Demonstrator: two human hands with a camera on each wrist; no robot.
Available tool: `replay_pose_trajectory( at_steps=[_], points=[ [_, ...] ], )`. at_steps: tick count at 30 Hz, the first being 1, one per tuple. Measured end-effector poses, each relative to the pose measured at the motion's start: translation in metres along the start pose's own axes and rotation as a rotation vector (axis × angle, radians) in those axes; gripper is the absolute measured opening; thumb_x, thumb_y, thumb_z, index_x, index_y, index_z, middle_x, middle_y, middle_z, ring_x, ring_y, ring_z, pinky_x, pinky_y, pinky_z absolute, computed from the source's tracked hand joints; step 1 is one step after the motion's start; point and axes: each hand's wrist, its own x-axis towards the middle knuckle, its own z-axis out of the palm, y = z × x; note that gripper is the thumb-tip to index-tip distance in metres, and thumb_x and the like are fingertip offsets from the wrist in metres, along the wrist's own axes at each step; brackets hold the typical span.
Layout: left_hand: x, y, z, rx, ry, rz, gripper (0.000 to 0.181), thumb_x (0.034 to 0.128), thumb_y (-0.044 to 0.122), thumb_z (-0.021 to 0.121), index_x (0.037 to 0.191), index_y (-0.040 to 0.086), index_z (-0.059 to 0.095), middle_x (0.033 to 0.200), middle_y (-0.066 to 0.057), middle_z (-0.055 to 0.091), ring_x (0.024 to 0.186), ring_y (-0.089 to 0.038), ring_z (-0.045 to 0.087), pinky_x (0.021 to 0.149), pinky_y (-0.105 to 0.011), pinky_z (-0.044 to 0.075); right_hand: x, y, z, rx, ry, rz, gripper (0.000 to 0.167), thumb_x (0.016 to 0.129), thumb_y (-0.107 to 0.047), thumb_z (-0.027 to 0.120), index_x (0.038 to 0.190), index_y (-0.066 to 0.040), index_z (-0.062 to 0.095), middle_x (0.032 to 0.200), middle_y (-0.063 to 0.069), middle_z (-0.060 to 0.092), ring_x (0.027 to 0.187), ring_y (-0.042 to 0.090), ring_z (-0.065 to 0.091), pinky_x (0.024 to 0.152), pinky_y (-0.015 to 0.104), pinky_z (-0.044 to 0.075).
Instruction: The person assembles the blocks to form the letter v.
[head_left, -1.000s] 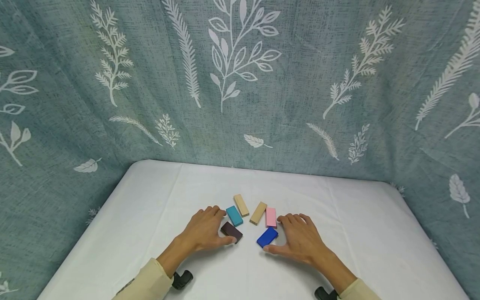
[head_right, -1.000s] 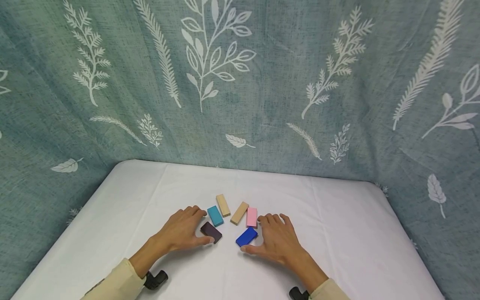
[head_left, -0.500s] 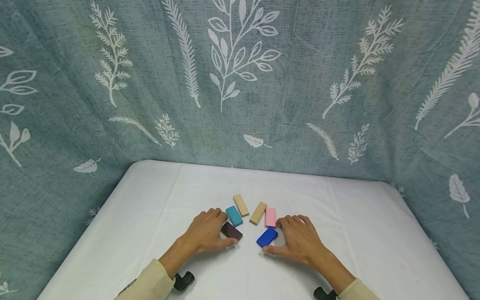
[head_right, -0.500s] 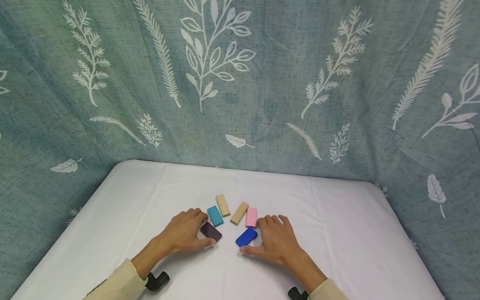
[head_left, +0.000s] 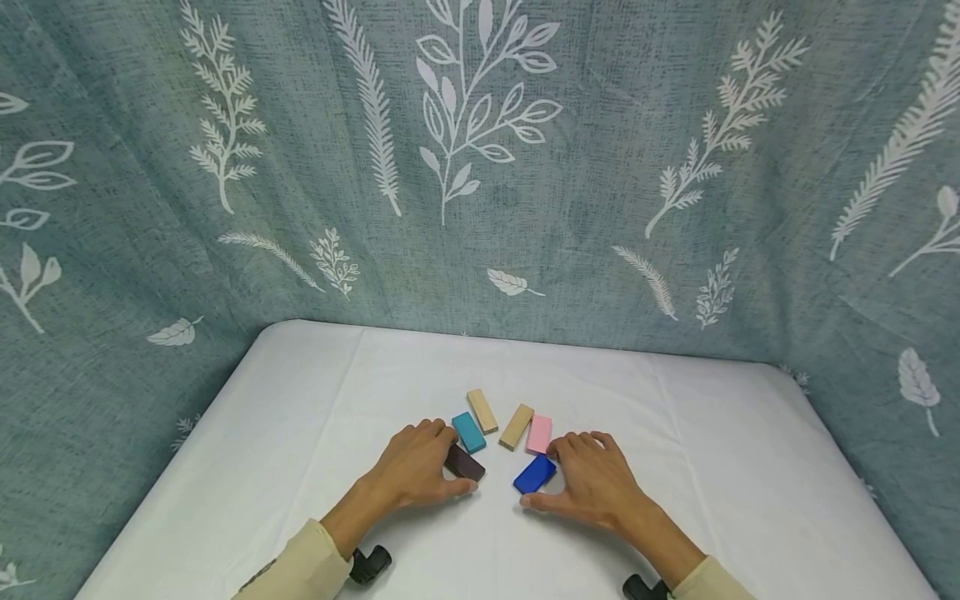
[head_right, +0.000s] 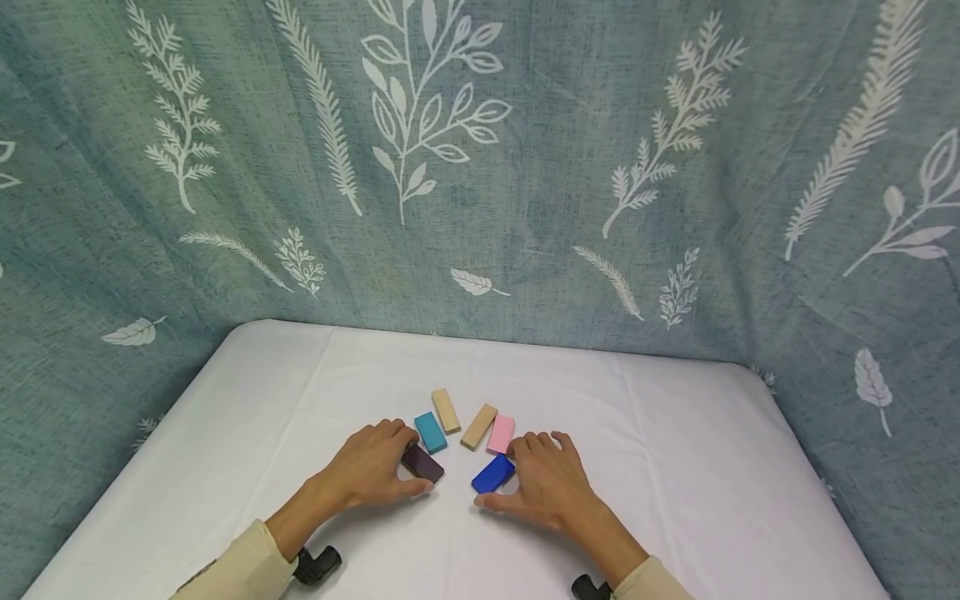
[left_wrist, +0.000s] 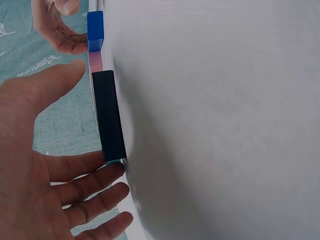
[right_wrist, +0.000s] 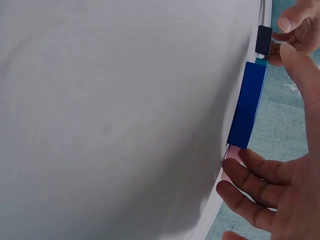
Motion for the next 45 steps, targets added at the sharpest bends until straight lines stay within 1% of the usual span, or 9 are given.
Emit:
replay_pose_trajectory(
  at_steps=[6, 12, 21, 25, 30, 32, 39, 45],
  points=[
    [0.0000, 0.0005, 0.0027, 0.011, -0.001, -0.005, 0.074, 0.0812, 0.067, 0.071, 0.123, 0.006, 0.065, 0.112, -0.006, 0.065, 0.102, -0.021, 0.061, 0.088, -0.042, 0.051, 0.0007, -0.0023, 0.0003, -0.004, -0.020, 0.009, 0.090, 0.068, -0.093, 0.055, 0.109, -0.015, 0.068, 0.098, -0.003, 0.064, 0.107, 0.025, 0.062, 0.105, 0.055, 0.038],
    [0.0005, 0.0019, 0.0033, 0.011, 0.000, -0.010, 0.075, 0.0815, 0.066, 0.073, 0.124, 0.005, 0.065, 0.114, -0.007, 0.065, 0.102, -0.022, 0.061, 0.088, -0.041, 0.051, 0.0010, -0.0026, 0.0013, -0.018, -0.014, 0.004, 0.089, 0.068, -0.093, 0.055, 0.108, -0.014, 0.068, 0.097, -0.002, 0.064, 0.106, 0.025, 0.062, 0.104, 0.055, 0.038],
    [0.0008, 0.0033, 0.0045, 0.033, 0.009, -0.005, 0.074, 0.0824, 0.063, 0.074, 0.125, 0.003, 0.065, 0.119, -0.010, 0.065, 0.105, -0.023, 0.062, 0.089, -0.040, 0.052, 0.0002, -0.0028, 0.0008, -0.031, 0.008, -0.026, 0.074, 0.073, -0.081, 0.067, 0.104, -0.014, 0.069, 0.092, -0.003, 0.062, 0.100, 0.024, 0.063, 0.102, 0.053, 0.040],
    [0.0008, 0.0026, 0.0040, 0.035, 0.012, 0.004, 0.072, 0.0822, 0.061, 0.075, 0.124, 0.003, 0.065, 0.117, -0.010, 0.065, 0.101, -0.021, 0.062, 0.087, -0.038, 0.052, -0.0002, -0.0027, 0.0011, -0.033, 0.007, -0.032, 0.070, 0.074, -0.076, 0.070, 0.103, -0.013, 0.068, 0.093, -0.002, 0.062, 0.099, 0.024, 0.063, 0.101, 0.053, 0.040],
    [0.0003, 0.0017, 0.0022, 0.017, 0.011, 0.010, 0.068, 0.0814, 0.059, 0.075, 0.121, 0.004, 0.066, 0.110, -0.008, 0.064, 0.093, -0.018, 0.059, 0.082, -0.036, 0.052, -0.0003, -0.0030, 0.0015, -0.033, 0.003, -0.032, 0.070, 0.074, -0.074, 0.071, 0.105, -0.011, 0.068, 0.094, -0.001, 0.064, 0.100, 0.025, 0.063, 0.101, 0.053, 0.040],
    [0.0002, 0.0016, 0.0016, 0.006, 0.008, 0.009, 0.069, 0.0813, 0.059, 0.075, 0.122, 0.003, 0.065, 0.111, -0.008, 0.064, 0.094, -0.018, 0.058, 0.083, -0.037, 0.052, -0.0002, -0.0030, 0.0014, -0.031, 0.001, -0.030, 0.070, 0.074, -0.073, 0.072, 0.106, -0.011, 0.068, 0.094, -0.001, 0.064, 0.100, 0.025, 0.063, 0.101, 0.053, 0.040],
    [-0.0003, 0.0022, 0.0018, -0.014, -0.004, -0.007, 0.078, 0.0804, 0.062, 0.074, 0.127, 0.000, 0.063, 0.120, -0.012, 0.065, 0.104, -0.023, 0.061, 0.089, -0.040, 0.052, 0.0004, -0.0027, 0.0003, -0.017, -0.019, -0.021, 0.071, 0.073, -0.075, 0.071, 0.107, -0.012, 0.068, 0.096, -0.001, 0.064, 0.102, 0.026, 0.063, 0.101, 0.053, 0.040],
    [-0.0004, 0.0020, 0.0019, -0.011, 0.000, -0.008, 0.075, 0.0803, 0.060, 0.076, 0.125, 0.001, 0.064, 0.117, -0.011, 0.065, 0.100, -0.022, 0.061, 0.086, -0.038, 0.052, 0.0006, -0.0035, 0.0008, -0.009, -0.009, -0.017, 0.069, 0.073, -0.071, 0.073, 0.107, -0.011, 0.068, 0.097, 0.000, 0.065, 0.105, 0.028, 0.063, 0.101, 0.052, 0.041]
  ],
)
